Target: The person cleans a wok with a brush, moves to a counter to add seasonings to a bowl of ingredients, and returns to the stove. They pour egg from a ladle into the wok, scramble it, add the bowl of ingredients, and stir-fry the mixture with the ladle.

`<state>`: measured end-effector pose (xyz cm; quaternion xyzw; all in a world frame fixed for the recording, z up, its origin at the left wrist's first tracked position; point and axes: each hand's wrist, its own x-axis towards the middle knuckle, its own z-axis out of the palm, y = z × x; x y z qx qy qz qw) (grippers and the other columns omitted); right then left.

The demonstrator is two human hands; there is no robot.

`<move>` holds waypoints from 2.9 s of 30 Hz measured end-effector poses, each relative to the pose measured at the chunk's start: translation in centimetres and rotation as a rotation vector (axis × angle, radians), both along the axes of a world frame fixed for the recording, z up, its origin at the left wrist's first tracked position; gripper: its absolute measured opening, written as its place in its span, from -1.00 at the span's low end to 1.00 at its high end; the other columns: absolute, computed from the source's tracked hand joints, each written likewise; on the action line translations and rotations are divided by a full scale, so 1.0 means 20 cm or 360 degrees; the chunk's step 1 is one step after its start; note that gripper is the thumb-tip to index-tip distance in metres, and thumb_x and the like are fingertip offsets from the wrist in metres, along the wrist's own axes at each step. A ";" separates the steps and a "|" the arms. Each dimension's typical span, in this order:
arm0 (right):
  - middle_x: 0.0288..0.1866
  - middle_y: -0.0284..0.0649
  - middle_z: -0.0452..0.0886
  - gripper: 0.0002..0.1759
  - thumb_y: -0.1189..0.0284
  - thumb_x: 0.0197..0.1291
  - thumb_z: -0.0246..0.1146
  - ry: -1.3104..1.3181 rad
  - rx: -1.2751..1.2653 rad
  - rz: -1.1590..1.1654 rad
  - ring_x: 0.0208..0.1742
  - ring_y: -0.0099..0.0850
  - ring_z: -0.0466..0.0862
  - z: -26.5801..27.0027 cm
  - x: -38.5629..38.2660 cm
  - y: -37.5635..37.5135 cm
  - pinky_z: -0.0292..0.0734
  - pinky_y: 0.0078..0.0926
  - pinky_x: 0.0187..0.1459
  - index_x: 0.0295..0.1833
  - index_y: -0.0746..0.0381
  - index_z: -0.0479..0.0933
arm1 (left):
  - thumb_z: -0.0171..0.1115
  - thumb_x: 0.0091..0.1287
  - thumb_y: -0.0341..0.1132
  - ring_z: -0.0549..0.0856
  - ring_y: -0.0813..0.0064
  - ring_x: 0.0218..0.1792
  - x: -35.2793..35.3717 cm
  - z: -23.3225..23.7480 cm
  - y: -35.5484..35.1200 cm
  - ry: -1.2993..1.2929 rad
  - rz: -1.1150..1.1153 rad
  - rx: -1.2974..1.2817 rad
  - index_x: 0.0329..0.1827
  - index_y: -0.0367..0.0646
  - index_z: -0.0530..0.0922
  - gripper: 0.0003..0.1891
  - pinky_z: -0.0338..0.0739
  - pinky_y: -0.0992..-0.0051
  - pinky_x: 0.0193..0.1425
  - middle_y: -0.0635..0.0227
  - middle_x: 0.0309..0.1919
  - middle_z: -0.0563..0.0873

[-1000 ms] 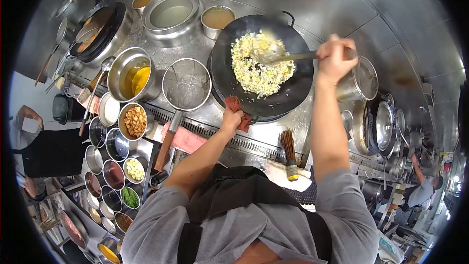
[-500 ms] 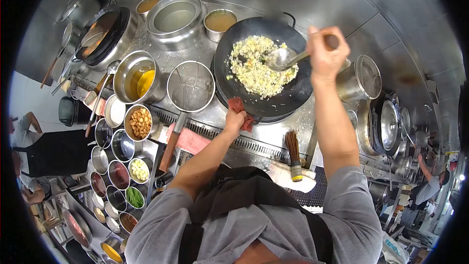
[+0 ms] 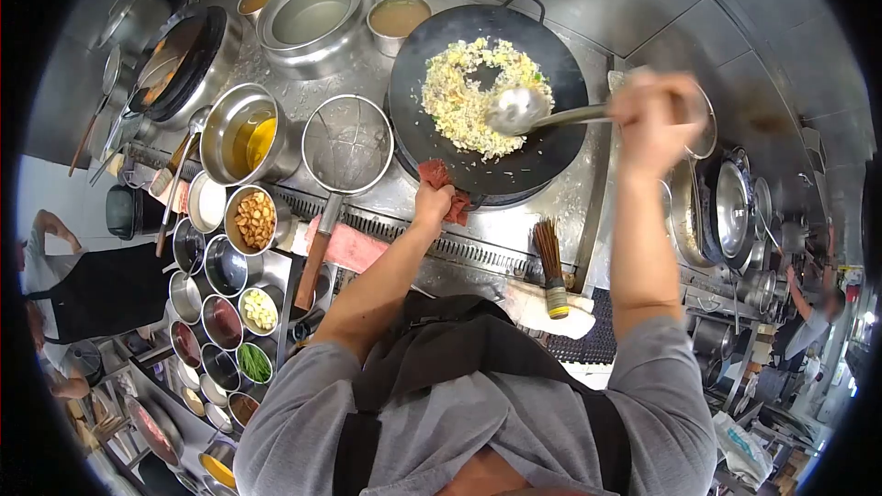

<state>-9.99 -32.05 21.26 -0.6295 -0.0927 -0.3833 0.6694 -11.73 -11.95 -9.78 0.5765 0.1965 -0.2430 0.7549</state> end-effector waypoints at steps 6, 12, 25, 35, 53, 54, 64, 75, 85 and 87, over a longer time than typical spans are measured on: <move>-0.70 -0.30 0.40 -0.80 0.67 0.14 0.21 -0.0096 0.0037 -0.0191 -0.70 -0.55 0.38 0.00 0.04 0.01 0.28 -0.56 -0.62 -0.48 0.29 0.37 | -0.06 0.11 -0.55 0.67 0.29 -0.53 -0.01 0.13 0.01 0.0059 -0.0029 -0.0064 -0.10 -0.29 0.43 -0.73 0.63 0.26 -0.62 0.12 -0.43 0.65; -0.65 -0.26 0.46 -0.82 0.69 0.08 0.26 0.0009 -0.0018 -0.0019 -0.68 -0.55 0.44 -0.18 -0.15 -0.05 0.33 -0.57 -0.64 -0.47 0.32 0.40 | -0.07 0.11 -0.54 0.66 0.30 -0.56 0.00 0.10 0.02 0.0047 -0.0094 -0.0009 -0.12 -0.30 0.43 -0.74 0.62 0.28 -0.63 0.09 -0.44 0.66; -0.59 -0.27 0.58 -0.78 0.53 -0.02 0.41 -0.0031 -0.0603 -0.0312 -0.59 -0.51 0.54 -0.10 0.01 0.07 0.40 -0.61 -0.45 -0.55 0.28 0.49 | -0.07 0.10 -0.53 0.64 0.32 -0.58 0.01 0.12 0.01 0.0014 -0.0054 -0.0041 -0.13 -0.31 0.44 -0.74 0.61 0.31 -0.64 0.10 -0.43 0.67; -0.72 -0.31 0.31 -0.76 0.63 0.14 0.21 -0.0005 0.0453 -0.0097 -0.75 -0.55 0.30 -0.03 0.18 0.10 0.24 -0.51 -0.69 -0.47 0.27 0.29 | -0.03 0.14 -0.54 0.69 0.26 -0.52 0.01 -0.22 0.01 -0.0196 -0.0062 0.0132 -0.05 -0.31 0.41 -0.72 0.63 0.28 -0.62 0.09 -0.40 0.68; -0.72 -0.27 0.38 -0.79 0.62 0.14 0.22 -0.0122 0.0194 -0.0047 -0.72 -0.53 0.37 -0.09 0.17 0.07 0.31 -0.54 -0.65 -0.51 0.29 0.36 | 0.08 0.13 -0.48 0.72 0.32 -0.29 -0.02 0.05 0.02 0.0016 -0.0071 0.0113 -0.04 -0.32 0.45 -0.70 0.61 0.38 -0.30 0.15 -0.20 0.68; -0.72 -0.27 0.40 -0.79 0.61 0.13 0.24 -0.0027 0.0283 0.0026 -0.73 -0.54 0.38 -0.17 0.20 0.08 0.31 -0.54 -0.65 -0.50 0.28 0.37 | 0.06 0.14 -0.48 0.70 0.31 -0.33 -0.04 0.06 0.02 -0.0014 -0.0042 0.0177 -0.05 -0.32 0.45 -0.71 0.60 0.34 -0.33 0.15 -0.22 0.68; -0.70 -0.41 0.36 -0.70 0.43 0.19 0.31 0.0321 0.0160 0.0061 -0.79 -0.56 0.32 0.71 -0.03 0.02 0.30 -0.59 -0.75 -0.48 0.11 0.31 | -0.05 0.11 -0.52 0.63 0.37 -0.51 -0.65 1.00 0.26 0.0211 0.0171 -0.0405 0.02 -0.16 0.41 -0.64 0.55 0.22 -0.57 0.17 -0.35 0.63; -0.66 -0.39 0.27 -0.79 0.57 0.14 0.23 -0.0054 0.0344 -0.0104 -0.69 -0.58 0.23 0.49 -0.20 -0.01 0.17 -0.52 -0.60 -0.47 0.21 0.34 | -0.09 0.08 -0.58 0.52 0.52 -0.62 -0.89 0.60 0.30 0.0105 0.0100 -0.0262 0.12 -0.18 0.38 -0.54 0.59 0.38 -0.50 0.25 -0.32 0.62; -0.70 -0.33 0.44 -0.81 0.60 0.07 0.32 -0.0020 0.0069 -0.0063 -0.74 -0.58 0.45 0.16 -0.15 0.08 0.31 -0.60 -0.69 -0.44 0.25 0.41 | -0.09 0.13 -0.52 0.54 0.41 -0.60 -0.75 0.47 0.22 0.0014 -0.0005 -0.0337 0.00 -0.16 0.41 -0.66 0.55 0.32 -0.52 0.22 -0.42 0.61; -0.73 -0.34 0.41 -0.79 0.58 0.07 0.33 -0.0061 0.0069 0.0043 -0.75 -0.58 0.42 0.35 -0.23 0.01 0.30 -0.59 -0.69 -0.46 0.24 0.39 | -0.11 0.12 -0.52 0.53 0.42 -0.61 -0.82 0.71 0.24 0.0074 0.0026 -0.0215 0.05 -0.15 0.39 -0.61 0.55 0.33 -0.52 0.22 -0.39 0.61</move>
